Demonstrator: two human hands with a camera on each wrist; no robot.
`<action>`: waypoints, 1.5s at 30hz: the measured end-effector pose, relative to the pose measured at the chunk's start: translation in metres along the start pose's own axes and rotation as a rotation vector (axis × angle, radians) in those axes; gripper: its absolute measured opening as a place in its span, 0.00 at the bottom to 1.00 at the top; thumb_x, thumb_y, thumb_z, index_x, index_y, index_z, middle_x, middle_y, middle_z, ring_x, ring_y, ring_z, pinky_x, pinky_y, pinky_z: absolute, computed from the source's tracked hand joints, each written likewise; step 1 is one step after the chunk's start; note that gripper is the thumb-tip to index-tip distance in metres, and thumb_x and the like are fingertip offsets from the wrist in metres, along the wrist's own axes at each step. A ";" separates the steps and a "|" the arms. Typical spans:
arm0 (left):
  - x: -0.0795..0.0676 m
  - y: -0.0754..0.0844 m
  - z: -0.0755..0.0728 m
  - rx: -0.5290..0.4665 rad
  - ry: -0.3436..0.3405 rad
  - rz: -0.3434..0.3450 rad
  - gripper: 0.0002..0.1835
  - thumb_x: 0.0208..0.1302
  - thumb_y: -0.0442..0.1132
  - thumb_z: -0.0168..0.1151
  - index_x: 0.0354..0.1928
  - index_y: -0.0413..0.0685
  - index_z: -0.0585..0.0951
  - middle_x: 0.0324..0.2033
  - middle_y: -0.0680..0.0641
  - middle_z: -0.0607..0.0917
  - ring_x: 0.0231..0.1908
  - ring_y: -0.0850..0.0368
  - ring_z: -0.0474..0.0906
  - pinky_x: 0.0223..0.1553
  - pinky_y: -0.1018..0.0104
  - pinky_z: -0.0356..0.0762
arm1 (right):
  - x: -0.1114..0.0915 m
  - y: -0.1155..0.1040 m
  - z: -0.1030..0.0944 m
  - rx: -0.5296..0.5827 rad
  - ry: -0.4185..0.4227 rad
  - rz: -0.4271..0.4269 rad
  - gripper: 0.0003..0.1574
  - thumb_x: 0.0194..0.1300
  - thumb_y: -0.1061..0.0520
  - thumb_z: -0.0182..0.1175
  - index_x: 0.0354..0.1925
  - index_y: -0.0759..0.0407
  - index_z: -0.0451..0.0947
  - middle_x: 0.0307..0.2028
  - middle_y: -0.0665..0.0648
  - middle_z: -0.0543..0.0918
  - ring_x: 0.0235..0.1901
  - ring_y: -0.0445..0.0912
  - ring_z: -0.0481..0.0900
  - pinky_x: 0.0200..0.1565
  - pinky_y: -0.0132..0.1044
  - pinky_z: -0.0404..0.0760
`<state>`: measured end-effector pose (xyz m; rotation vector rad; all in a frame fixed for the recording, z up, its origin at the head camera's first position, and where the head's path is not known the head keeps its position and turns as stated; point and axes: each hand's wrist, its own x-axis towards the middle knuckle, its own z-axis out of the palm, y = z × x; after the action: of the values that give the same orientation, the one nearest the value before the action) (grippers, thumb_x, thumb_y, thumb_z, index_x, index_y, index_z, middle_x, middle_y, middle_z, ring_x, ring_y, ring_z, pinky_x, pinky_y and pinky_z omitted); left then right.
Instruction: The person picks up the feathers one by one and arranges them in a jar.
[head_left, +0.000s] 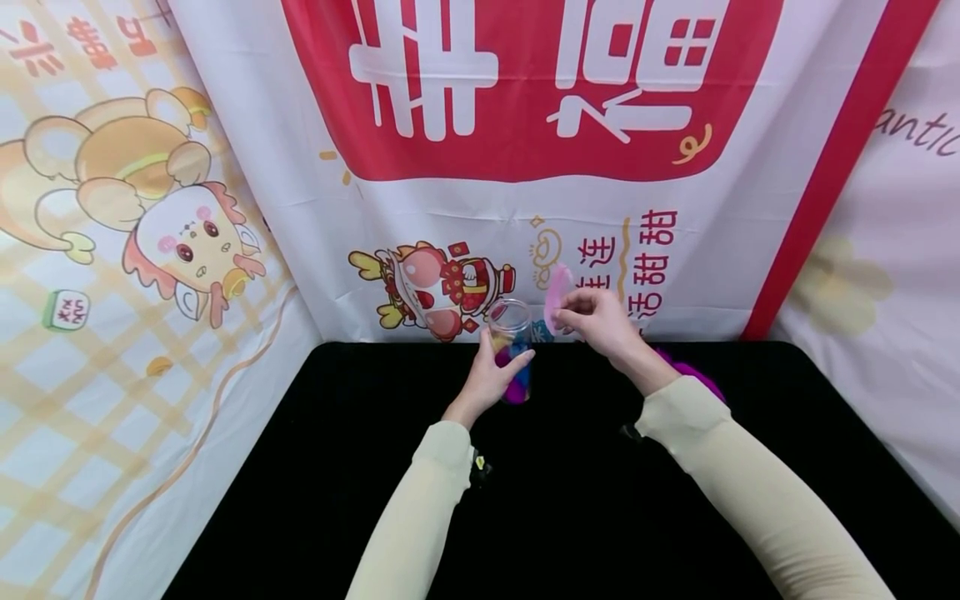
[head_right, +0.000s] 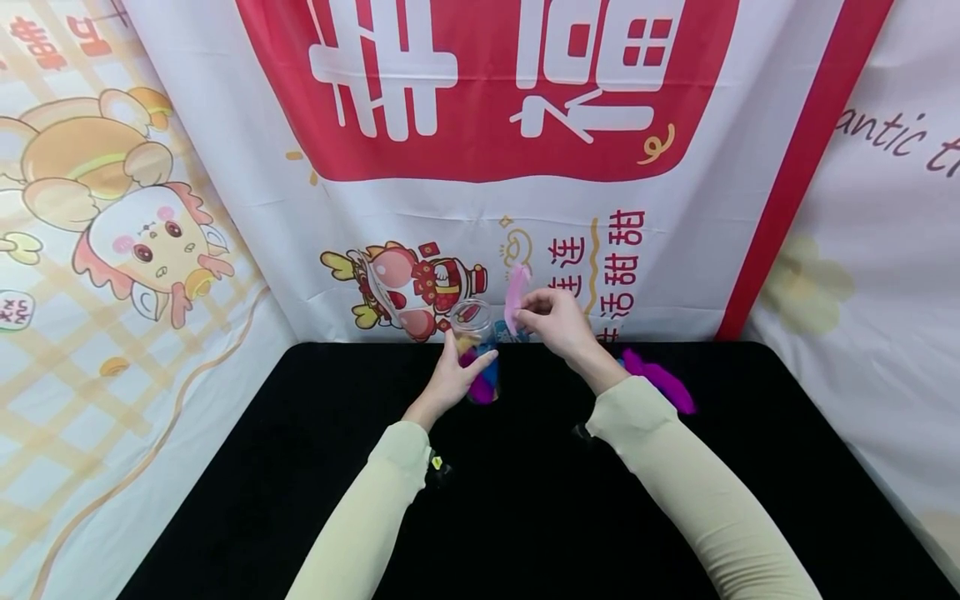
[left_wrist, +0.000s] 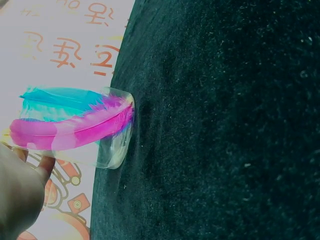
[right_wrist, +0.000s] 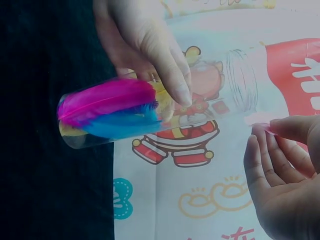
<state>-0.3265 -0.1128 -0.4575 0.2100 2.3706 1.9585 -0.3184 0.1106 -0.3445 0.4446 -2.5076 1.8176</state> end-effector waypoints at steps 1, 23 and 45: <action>0.000 0.000 0.000 -0.003 -0.002 -0.001 0.44 0.65 0.62 0.67 0.73 0.63 0.52 0.68 0.47 0.69 0.67 0.48 0.69 0.69 0.44 0.65 | 0.000 0.000 0.000 0.000 0.000 -0.005 0.12 0.70 0.58 0.66 0.46 0.66 0.83 0.38 0.63 0.89 0.33 0.49 0.86 0.31 0.35 0.82; -0.001 -0.001 0.000 -0.015 -0.013 0.001 0.45 0.65 0.63 0.67 0.74 0.62 0.52 0.68 0.46 0.69 0.67 0.48 0.69 0.70 0.45 0.65 | 0.009 -0.017 0.016 0.051 0.016 -0.069 0.12 0.70 0.61 0.65 0.46 0.70 0.83 0.40 0.68 0.87 0.37 0.59 0.85 0.37 0.35 0.84; -0.001 -0.002 0.000 -0.022 -0.021 0.029 0.44 0.65 0.64 0.66 0.74 0.61 0.52 0.70 0.47 0.68 0.68 0.49 0.68 0.72 0.47 0.62 | 0.022 -0.022 0.037 0.089 0.064 -0.117 0.12 0.70 0.60 0.67 0.46 0.69 0.84 0.40 0.66 0.87 0.32 0.47 0.81 0.40 0.46 0.84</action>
<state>-0.3259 -0.1135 -0.4594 0.2642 2.3450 1.9841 -0.3289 0.0650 -0.3327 0.5150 -2.3146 1.8742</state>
